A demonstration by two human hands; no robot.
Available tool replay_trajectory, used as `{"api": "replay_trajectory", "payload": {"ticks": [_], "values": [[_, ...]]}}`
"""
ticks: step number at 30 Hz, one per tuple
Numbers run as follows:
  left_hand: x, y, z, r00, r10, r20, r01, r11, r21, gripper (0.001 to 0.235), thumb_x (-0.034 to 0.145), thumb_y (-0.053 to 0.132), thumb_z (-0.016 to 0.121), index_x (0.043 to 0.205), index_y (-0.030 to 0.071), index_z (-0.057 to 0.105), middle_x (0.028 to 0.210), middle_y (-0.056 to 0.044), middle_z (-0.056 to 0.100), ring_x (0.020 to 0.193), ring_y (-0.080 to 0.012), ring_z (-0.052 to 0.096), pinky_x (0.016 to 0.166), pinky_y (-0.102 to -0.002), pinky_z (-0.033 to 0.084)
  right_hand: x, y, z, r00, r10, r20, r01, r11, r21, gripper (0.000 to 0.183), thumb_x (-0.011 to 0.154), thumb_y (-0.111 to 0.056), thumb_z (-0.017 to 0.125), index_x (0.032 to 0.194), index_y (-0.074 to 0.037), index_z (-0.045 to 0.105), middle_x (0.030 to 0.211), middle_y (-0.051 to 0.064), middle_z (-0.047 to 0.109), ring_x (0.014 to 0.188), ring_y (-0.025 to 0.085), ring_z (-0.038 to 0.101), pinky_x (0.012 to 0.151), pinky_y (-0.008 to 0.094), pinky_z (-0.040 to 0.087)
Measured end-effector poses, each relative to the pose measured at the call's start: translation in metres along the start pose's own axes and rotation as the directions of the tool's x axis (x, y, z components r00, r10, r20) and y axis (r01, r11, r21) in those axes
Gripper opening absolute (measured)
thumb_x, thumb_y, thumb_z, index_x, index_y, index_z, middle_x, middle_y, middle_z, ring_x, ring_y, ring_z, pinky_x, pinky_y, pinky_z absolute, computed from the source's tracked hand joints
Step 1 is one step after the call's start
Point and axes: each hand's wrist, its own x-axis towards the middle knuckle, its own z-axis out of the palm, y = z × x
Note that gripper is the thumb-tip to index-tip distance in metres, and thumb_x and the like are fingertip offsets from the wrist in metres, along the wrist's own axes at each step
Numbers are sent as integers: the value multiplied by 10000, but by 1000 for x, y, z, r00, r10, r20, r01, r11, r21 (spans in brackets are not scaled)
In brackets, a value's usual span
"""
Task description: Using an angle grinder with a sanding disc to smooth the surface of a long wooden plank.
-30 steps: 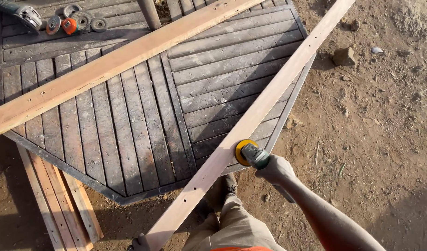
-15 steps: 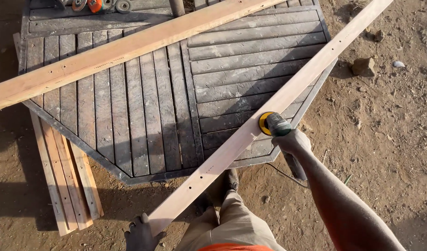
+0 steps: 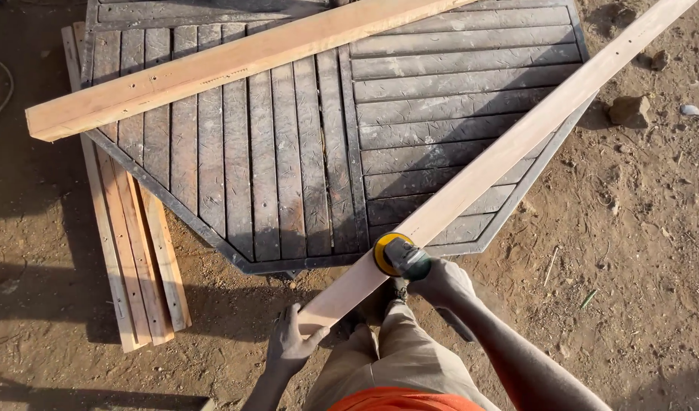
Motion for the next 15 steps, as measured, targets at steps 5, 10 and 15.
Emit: {"api": "replay_trajectory", "payload": {"ticks": [5, 10, 15], "values": [[-9, 55, -80, 866, -488, 109, 490, 787, -375, 986, 840, 784, 372, 1529, 85, 469, 1572, -214, 463, 1396, -426, 507, 1103, -563, 430, 31, 22, -28, 966, 201, -163, -179, 974, 140, 572, 602, -428, 732, 1080, -116, 761, 1006, 124, 768, 952, 316, 733, 777, 397, 573], [7, 77, -97, 753, -550, 361, 557, 240, -795, 945, 943, 739, 264, 1421, -8, 592, 1434, -303, 608, 1346, -424, 584, 1093, -606, 470, -27, -21, 6, 996, 75, -50, -75, 997, -2, 603, 629, -466, 792, 1182, -231, 741, 1111, 83, 778, 1025, 289, 744, 862, 394, 592], [4, 64, -104, 779, -488, 393, 509, 127, -851, 1085, 880, 863, 94, 1173, 23, 715, 1268, -249, 723, 1205, -417, 640, 989, -633, 441, -62, -70, 91, 969, -211, 127, 229, 963, -142, 562, 667, -454, 816, 1121, -164, 654, 1055, 93, 739, 974, 328, 714, 779, 453, 584]]}}
